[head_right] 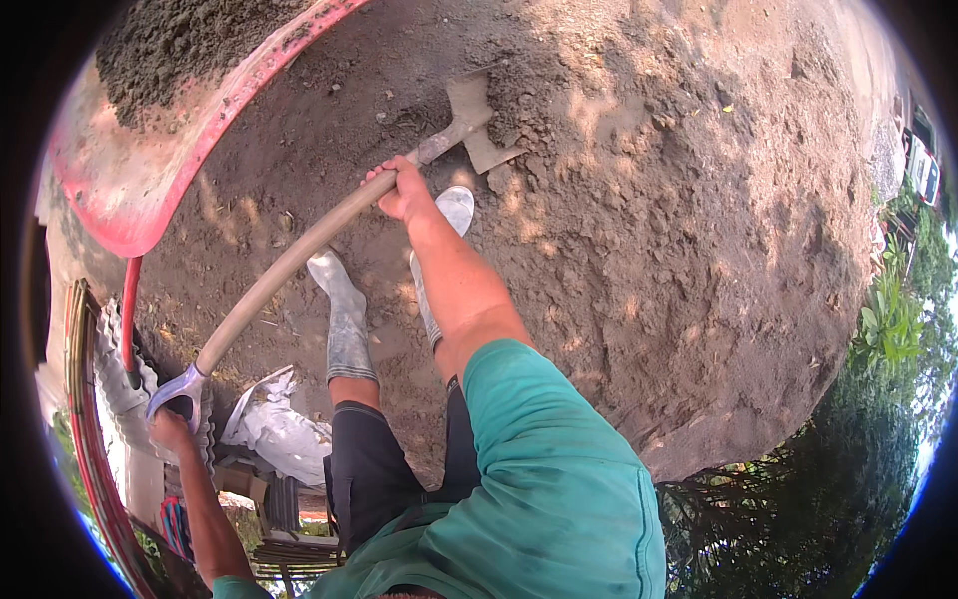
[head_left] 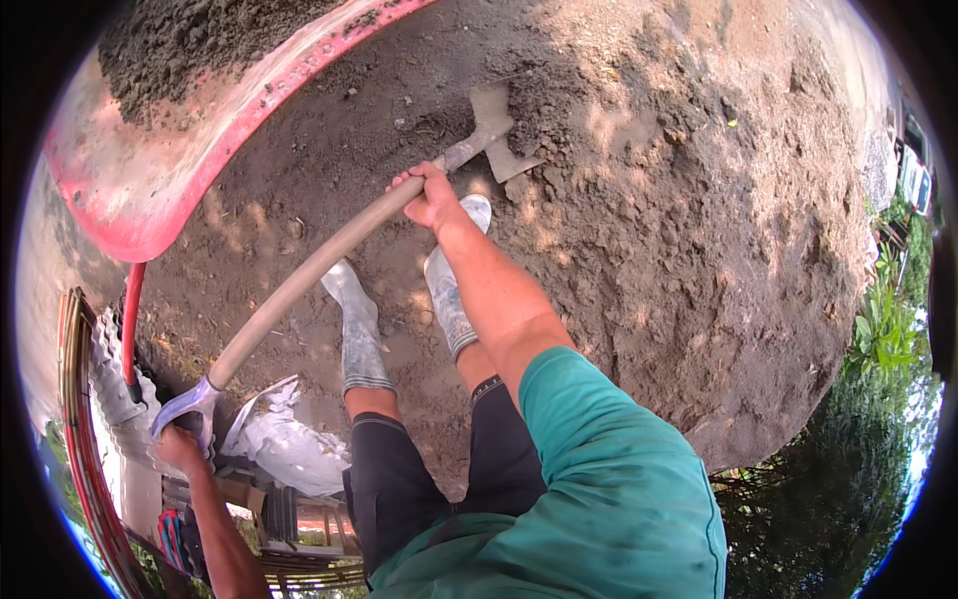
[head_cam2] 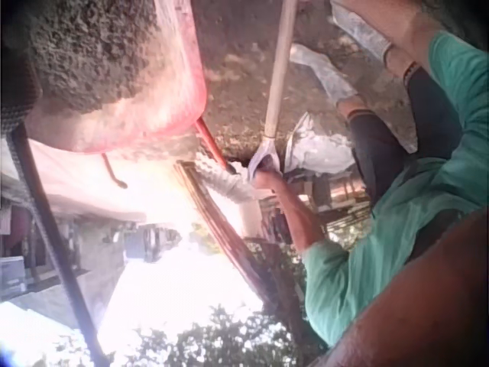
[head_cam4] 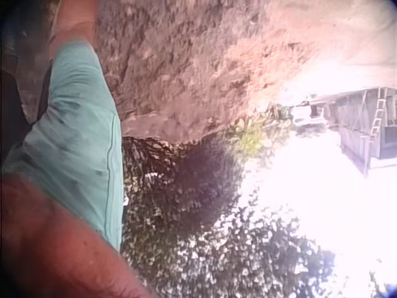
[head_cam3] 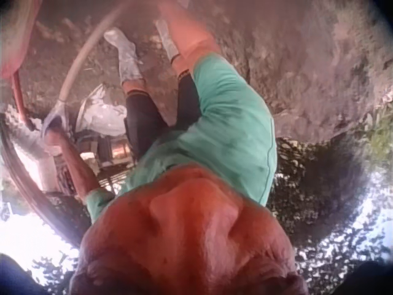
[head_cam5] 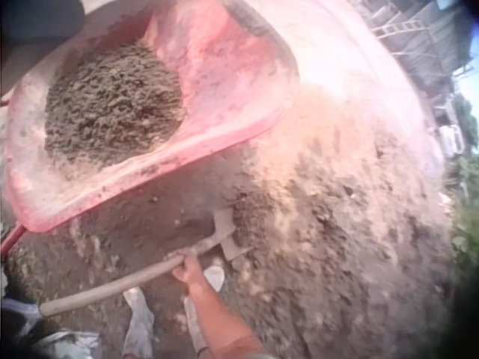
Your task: The person pushes an empty red wheelbarrow along a dirt road and stops beside a pile of soil. Using a shovel, they repeatedly scoop soil from the pile and load it into the wheelbarrow until it is full.
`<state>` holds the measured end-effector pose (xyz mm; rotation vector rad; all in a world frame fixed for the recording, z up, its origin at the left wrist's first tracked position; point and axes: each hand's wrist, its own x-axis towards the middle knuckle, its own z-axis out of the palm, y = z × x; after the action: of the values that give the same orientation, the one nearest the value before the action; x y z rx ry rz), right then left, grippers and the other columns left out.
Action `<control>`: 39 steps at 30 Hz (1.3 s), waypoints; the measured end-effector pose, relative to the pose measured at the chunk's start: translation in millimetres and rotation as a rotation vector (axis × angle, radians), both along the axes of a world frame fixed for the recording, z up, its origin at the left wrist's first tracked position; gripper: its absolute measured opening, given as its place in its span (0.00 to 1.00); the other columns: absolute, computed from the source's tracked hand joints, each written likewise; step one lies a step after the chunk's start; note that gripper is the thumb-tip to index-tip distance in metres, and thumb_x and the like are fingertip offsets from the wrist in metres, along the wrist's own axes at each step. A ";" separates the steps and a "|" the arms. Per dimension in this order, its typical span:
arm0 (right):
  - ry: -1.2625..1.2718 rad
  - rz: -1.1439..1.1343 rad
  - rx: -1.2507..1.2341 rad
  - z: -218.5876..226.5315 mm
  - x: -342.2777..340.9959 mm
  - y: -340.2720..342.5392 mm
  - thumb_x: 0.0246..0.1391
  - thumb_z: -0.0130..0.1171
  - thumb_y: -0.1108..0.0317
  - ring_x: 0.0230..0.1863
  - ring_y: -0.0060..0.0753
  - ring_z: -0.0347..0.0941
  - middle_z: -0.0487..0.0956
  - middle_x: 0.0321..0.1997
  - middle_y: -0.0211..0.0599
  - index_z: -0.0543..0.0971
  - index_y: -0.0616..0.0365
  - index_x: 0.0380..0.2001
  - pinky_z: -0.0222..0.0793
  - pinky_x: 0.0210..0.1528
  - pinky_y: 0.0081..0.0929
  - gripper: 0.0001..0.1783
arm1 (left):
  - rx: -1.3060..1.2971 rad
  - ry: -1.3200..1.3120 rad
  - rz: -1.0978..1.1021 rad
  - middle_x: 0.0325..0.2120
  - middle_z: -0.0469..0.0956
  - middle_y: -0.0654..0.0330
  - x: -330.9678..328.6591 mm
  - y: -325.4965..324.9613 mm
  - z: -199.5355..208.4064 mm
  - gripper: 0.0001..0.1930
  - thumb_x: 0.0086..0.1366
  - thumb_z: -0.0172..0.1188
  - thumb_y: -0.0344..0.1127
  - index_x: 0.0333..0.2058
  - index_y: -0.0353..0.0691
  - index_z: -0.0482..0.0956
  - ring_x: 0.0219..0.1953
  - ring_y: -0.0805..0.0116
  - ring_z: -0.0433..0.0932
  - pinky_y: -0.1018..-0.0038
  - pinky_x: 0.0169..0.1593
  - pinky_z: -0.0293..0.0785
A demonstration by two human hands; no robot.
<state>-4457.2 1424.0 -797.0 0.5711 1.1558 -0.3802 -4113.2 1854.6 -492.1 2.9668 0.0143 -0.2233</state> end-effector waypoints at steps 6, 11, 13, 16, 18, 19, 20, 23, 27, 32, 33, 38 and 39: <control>0.157 -0.053 -0.055 2.0 -3.3 17.8 0.45 0.48 0.72 0.24 0.35 0.63 0.63 0.23 0.34 0.63 0.56 0.23 0.67 0.39 0.42 0.05 | 0.481 -0.044 -0.803 0.23 0.72 0.53 -0.6 19.7 -26.0 0.01 0.50 0.52 0.25 0.24 0.35 0.72 0.29 0.54 0.73 0.64 0.33 0.70; 0.254 0.029 -0.105 48.7 -28.4 51.4 0.44 0.51 0.69 0.24 0.35 0.63 0.65 0.23 0.34 0.65 0.54 0.23 0.67 0.38 0.42 0.05 | 0.157 0.043 -0.613 0.28 0.72 0.52 -14.5 83.7 -39.8 0.05 0.49 0.54 0.24 0.28 0.34 0.72 0.32 0.52 0.74 0.64 0.36 0.71; 0.297 0.047 -0.155 76.7 -63.5 67.8 0.43 0.51 0.70 0.24 0.35 0.63 0.65 0.22 0.33 0.66 0.54 0.22 0.68 0.38 0.41 0.05 | 0.025 0.081 -0.541 0.23 0.72 0.52 -39.6 98.5 -50.1 0.04 0.49 0.53 0.25 0.26 0.33 0.71 0.28 0.53 0.73 0.66 0.35 0.69; 0.453 0.095 -0.131 143.5 -94.3 80.1 0.41 0.50 0.71 0.24 0.34 0.63 0.65 0.20 0.33 0.65 0.55 0.20 0.67 0.40 0.38 0.04 | 0.058 0.206 -0.586 0.17 0.69 0.58 -72.8 146.9 -50.3 0.03 0.51 0.51 0.27 0.25 0.34 0.70 0.23 0.63 0.71 0.67 0.33 0.69; 0.522 0.082 -0.155 184.6 -120.8 89.8 0.43 0.51 0.70 0.24 0.35 0.64 0.66 0.21 0.33 0.66 0.54 0.21 0.67 0.40 0.39 0.05 | -0.257 0.388 -0.010 0.15 0.66 0.63 -97.6 133.3 -42.0 0.01 0.52 0.50 0.27 0.25 0.36 0.70 0.18 0.71 0.68 0.69 0.24 0.68; 0.527 0.094 -0.183 206.8 -126.7 96.0 0.44 0.51 0.70 0.25 0.35 0.64 0.66 0.22 0.33 0.66 0.54 0.22 0.67 0.40 0.39 0.05 | -0.330 0.484 0.217 0.14 0.65 0.64 -104.8 129.6 -32.5 0.01 0.53 0.50 0.27 0.25 0.38 0.70 0.14 0.72 0.65 0.71 0.19 0.64; 0.532 0.104 -0.212 228.2 -130.2 101.7 0.45 0.51 0.70 0.26 0.36 0.65 0.67 0.23 0.34 0.67 0.54 0.22 0.68 0.40 0.39 0.05 | -0.404 0.580 0.442 0.14 0.64 0.65 -108.5 131.2 -23.7 0.00 0.54 0.50 0.27 0.26 0.39 0.70 0.11 0.74 0.62 0.73 0.14 0.59; 0.573 0.150 -0.267 296.6 -110.3 113.0 0.48 0.51 0.71 0.29 0.37 0.66 0.67 0.25 0.36 0.67 0.57 0.25 0.68 0.41 0.42 0.04 | -0.465 0.605 0.445 0.13 0.63 0.66 -120.8 181.6 -20.1 0.01 0.55 0.51 0.29 0.26 0.39 0.69 0.09 0.76 0.59 0.76 0.11 0.53; 0.499 0.246 -0.391 360.0 -65.1 116.9 0.49 0.52 0.73 0.34 0.39 0.68 0.69 0.28 0.39 0.68 0.60 0.30 0.67 0.46 0.45 0.05 | -0.441 0.613 0.569 0.13 0.64 0.66 -121.5 201.1 3.0 0.02 0.55 0.52 0.29 0.27 0.39 0.70 0.09 0.75 0.60 0.76 0.11 0.54; 0.459 0.430 -0.633 412.4 21.8 113.0 0.48 0.55 0.75 0.34 0.41 0.71 0.71 0.27 0.40 0.68 0.62 0.32 0.68 0.45 0.40 0.08 | -0.353 0.785 0.558 0.11 0.65 0.61 -135.5 261.1 7.7 0.03 0.50 0.53 0.29 0.24 0.36 0.72 0.08 0.70 0.62 0.70 0.11 0.56; 0.494 0.507 -0.703 420.2 39.4 109.1 0.46 0.57 0.75 0.30 0.38 0.72 0.72 0.25 0.39 0.69 0.63 0.31 0.69 0.39 0.36 0.09 | -0.272 0.870 0.548 0.11 0.65 0.60 -133.1 231.1 25.7 0.03 0.49 0.54 0.29 0.23 0.36 0.72 0.09 0.68 0.63 0.69 0.11 0.56; 0.541 0.633 -0.847 433.4 72.9 92.7 0.43 0.60 0.74 0.24 0.32 0.72 0.73 0.24 0.36 0.70 0.63 0.30 0.71 0.32 0.31 0.11 | -0.127 1.038 0.393 0.20 0.75 0.47 -180.3 277.4 -10.6 0.10 0.47 0.57 0.33 0.23 0.30 0.75 0.26 0.60 0.77 0.66 0.33 0.72; 0.511 0.616 -0.841 436.8 67.4 86.7 0.42 0.60 0.74 0.24 0.31 0.72 0.73 0.25 0.35 0.70 0.63 0.31 0.71 0.33 0.30 0.12 | -0.130 1.027 0.187 0.20 0.75 0.48 -180.0 291.2 -21.9 0.10 0.47 0.57 0.33 0.24 0.29 0.75 0.26 0.58 0.76 0.65 0.32 0.73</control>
<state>-4389.8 1510.8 -360.2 -0.6461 1.4442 -0.4405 -4293.2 2145.8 -514.0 2.3644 0.3734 -1.5753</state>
